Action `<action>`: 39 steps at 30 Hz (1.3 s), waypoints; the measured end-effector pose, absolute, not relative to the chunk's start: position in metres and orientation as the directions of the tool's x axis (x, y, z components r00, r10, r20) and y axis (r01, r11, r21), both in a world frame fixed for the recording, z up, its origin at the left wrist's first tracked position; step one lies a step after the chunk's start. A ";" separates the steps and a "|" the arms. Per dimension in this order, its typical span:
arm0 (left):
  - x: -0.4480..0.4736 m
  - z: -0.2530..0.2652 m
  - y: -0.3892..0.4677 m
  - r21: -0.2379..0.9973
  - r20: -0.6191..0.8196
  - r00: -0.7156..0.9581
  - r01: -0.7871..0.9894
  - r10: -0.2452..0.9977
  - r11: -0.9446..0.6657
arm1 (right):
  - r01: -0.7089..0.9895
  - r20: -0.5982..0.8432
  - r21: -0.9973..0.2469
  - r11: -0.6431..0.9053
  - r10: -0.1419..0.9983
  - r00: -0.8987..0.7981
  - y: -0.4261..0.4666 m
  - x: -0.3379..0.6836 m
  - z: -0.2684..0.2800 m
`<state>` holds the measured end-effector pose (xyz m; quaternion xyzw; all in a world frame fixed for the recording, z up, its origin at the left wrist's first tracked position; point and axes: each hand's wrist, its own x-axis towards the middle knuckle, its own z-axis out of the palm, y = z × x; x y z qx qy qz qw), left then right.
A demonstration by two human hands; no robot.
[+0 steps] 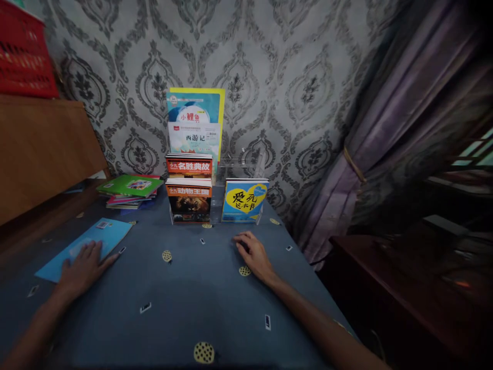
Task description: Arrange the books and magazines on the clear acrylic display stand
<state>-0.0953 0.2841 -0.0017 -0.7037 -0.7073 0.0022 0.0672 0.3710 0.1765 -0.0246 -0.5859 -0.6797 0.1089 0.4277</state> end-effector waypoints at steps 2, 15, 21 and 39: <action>-0.092 0.006 0.280 -0.113 0.062 -0.005 0.994 0.998 0.012 | 0.706 0.452 -0.642 0.299 0.892 0.033 0.174 0.369 -0.024; -0.044 0.039 0.271 -0.264 -0.019 0.194 0.945 0.981 -0.192 | 0.728 0.464 -0.601 0.331 0.886 -0.020 0.172 0.370 -0.026; -0.006 0.045 0.228 -0.302 -0.096 0.311 0.896 0.946 -0.325 | 0.701 0.483 -0.601 0.384 0.873 -0.064 0.177 0.369 -0.033; 0.059 -0.037 0.182 0.001 0.244 0.755 0.627 0.608 -0.779 | 0.537 0.227 -0.669 0.514 0.829 -0.510 0.186 0.224 0.003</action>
